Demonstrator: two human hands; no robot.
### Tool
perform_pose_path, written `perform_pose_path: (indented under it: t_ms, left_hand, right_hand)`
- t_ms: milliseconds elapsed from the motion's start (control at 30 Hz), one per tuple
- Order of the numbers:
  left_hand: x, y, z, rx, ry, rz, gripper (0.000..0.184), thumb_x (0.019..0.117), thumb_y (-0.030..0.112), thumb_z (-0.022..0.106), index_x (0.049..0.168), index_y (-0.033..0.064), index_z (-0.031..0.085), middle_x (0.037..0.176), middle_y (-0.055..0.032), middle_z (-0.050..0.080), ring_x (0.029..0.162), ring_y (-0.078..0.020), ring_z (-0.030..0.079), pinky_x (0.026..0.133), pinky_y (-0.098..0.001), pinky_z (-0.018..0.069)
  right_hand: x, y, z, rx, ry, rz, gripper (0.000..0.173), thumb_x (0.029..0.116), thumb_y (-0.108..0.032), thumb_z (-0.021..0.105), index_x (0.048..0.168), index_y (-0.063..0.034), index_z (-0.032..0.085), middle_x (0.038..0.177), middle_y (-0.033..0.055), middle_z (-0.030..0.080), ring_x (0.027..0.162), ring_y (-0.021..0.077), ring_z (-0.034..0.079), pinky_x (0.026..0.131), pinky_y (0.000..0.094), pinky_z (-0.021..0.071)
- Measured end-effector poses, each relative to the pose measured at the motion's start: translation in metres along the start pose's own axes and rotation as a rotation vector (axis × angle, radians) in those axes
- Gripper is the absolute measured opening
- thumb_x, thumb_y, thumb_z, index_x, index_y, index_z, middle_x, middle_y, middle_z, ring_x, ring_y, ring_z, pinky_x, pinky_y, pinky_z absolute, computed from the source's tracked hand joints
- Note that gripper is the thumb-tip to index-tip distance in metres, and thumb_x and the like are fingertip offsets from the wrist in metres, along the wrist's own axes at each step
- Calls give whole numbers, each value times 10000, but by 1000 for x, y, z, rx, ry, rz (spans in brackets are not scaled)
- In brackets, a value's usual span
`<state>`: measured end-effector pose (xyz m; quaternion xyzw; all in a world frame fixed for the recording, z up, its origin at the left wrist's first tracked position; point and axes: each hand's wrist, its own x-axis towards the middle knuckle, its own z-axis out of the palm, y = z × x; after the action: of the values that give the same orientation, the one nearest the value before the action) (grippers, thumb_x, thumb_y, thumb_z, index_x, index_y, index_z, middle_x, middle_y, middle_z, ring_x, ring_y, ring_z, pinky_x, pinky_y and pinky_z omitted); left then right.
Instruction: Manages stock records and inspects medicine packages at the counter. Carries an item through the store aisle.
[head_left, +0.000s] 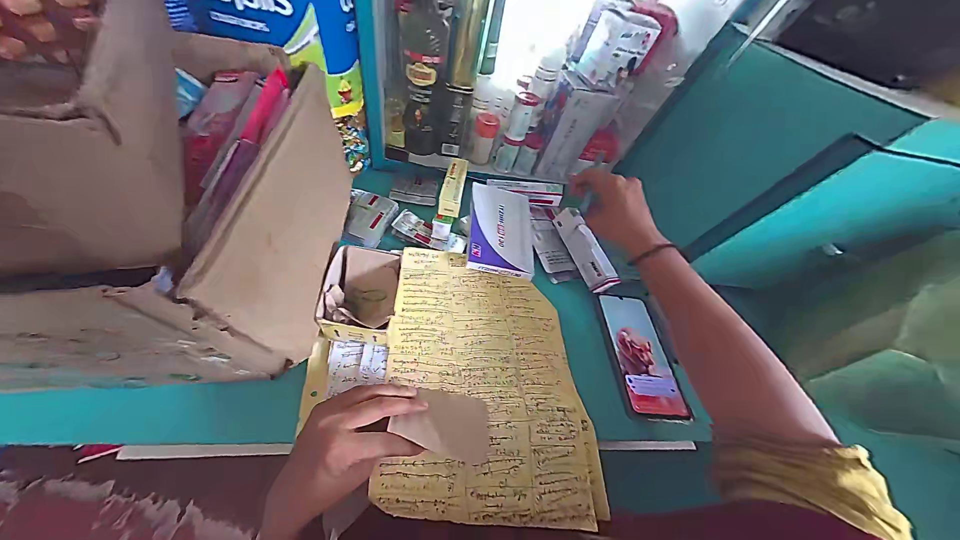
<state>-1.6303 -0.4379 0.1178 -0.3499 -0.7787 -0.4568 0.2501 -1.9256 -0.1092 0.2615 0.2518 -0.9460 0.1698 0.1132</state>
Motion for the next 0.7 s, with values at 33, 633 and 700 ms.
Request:
perform_pose_path:
  t_ms: [33, 633, 700]
  left_hand:
    - [0, -1, 0, -15, -9, 4, 154, 999, 262, 660, 946, 205, 793, 1206, -7, 739, 1275, -165, 618, 1095, -339, 500]
    - [-3, -8, -10, -190, -129, -30, 174, 1001, 234, 633, 878, 234, 755, 1300, 33, 705, 1328, -195, 585, 1127, -375, 481]
    - [-2, -8, -11, -187, -133, -38, 156, 997, 237, 634, 874, 236, 728, 1298, 50, 705, 1329, -193, 584, 1126, -382, 477]
  right_hand:
    - [3, 4, 1, -16, -4, 31, 363, 857, 121, 613, 1216, 76, 643, 1164, 319, 669, 1094, 520, 639, 928, 692, 458]
    - [-139, -41, -52, -61, 213, 63, 287, 1091, -271, 462, 1108, -33, 622, 783, 115, 617, 643, 259, 599, 552, 437, 463]
    - [-189, -35, -50, -40, 244, -32, 294, 1080, -217, 452, 1151, -10, 648, 977, 118, 732, 830, 213, 699, 716, 390, 559]
